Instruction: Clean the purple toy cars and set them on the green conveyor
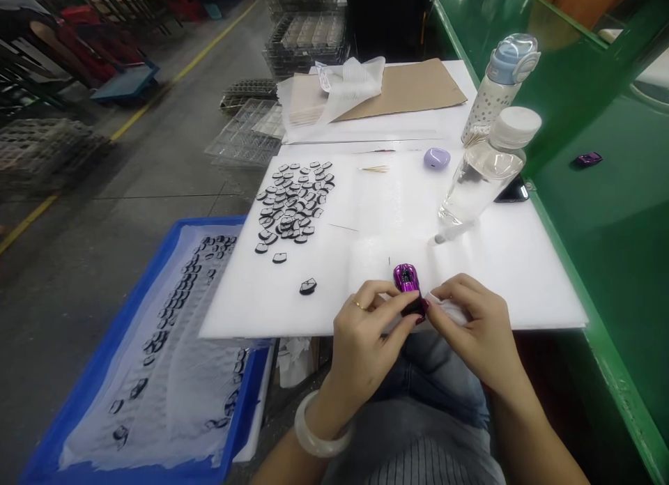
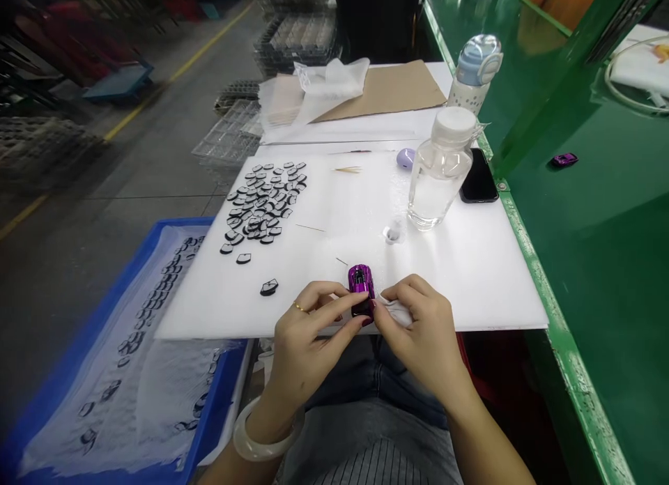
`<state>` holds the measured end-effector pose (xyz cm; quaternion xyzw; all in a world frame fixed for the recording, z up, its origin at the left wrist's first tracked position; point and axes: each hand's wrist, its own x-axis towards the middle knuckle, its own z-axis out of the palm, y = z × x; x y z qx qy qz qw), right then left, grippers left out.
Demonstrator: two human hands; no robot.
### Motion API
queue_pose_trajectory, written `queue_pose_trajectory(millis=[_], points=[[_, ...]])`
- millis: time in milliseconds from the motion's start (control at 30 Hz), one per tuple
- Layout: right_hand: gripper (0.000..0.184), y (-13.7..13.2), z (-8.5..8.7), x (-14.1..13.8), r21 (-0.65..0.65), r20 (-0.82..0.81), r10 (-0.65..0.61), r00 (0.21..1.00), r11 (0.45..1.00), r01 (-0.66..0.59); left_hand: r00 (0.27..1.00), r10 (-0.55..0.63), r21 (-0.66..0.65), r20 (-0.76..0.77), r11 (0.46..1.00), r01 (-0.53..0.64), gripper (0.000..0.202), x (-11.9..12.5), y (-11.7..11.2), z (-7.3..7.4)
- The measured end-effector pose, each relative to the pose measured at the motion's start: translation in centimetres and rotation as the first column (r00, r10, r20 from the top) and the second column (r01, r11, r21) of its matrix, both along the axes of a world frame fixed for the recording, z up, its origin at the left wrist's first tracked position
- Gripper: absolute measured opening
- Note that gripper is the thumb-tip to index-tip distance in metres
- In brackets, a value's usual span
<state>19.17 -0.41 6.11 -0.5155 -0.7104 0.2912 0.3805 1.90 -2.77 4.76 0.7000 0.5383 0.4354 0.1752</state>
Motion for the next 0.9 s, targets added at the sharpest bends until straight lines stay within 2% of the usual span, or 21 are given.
queue_pose_trajectory(millis=[167,300,400,667,900], points=[[0.009,0.0,0.0,0.1,-0.015,0.033,0.015,0.999,1.000,-0.014,0.997,-0.014,-0.072,0.082,0.997,0.020,0.027,-0.4,0.1,0.1],[0.010,0.0,0.0,0.1,-0.024,0.050,0.014,0.999,1.000,-0.013,0.998,-0.013,-0.096,0.059,0.995,0.019,0.027,-0.3,0.2,0.1],[0.011,0.0,0.0,0.0,-0.007,0.070,0.014,0.997,1.000,-0.013,0.999,-0.012,-0.072,0.034,0.997,0.014,0.026,-0.3,0.3,-0.1],[0.004,-0.6,-0.8,0.0,0.166,0.161,0.013,0.987,0.985,-0.040,0.999,0.005,0.016,-0.035,1.000,-0.005,0.027,-0.2,0.2,-0.8],[0.005,-0.8,-0.9,-0.2,0.150,0.131,0.011,0.991,0.988,-0.030,0.998,0.035,0.037,-0.061,0.999,-0.033,0.024,-0.1,0.2,-0.6]])
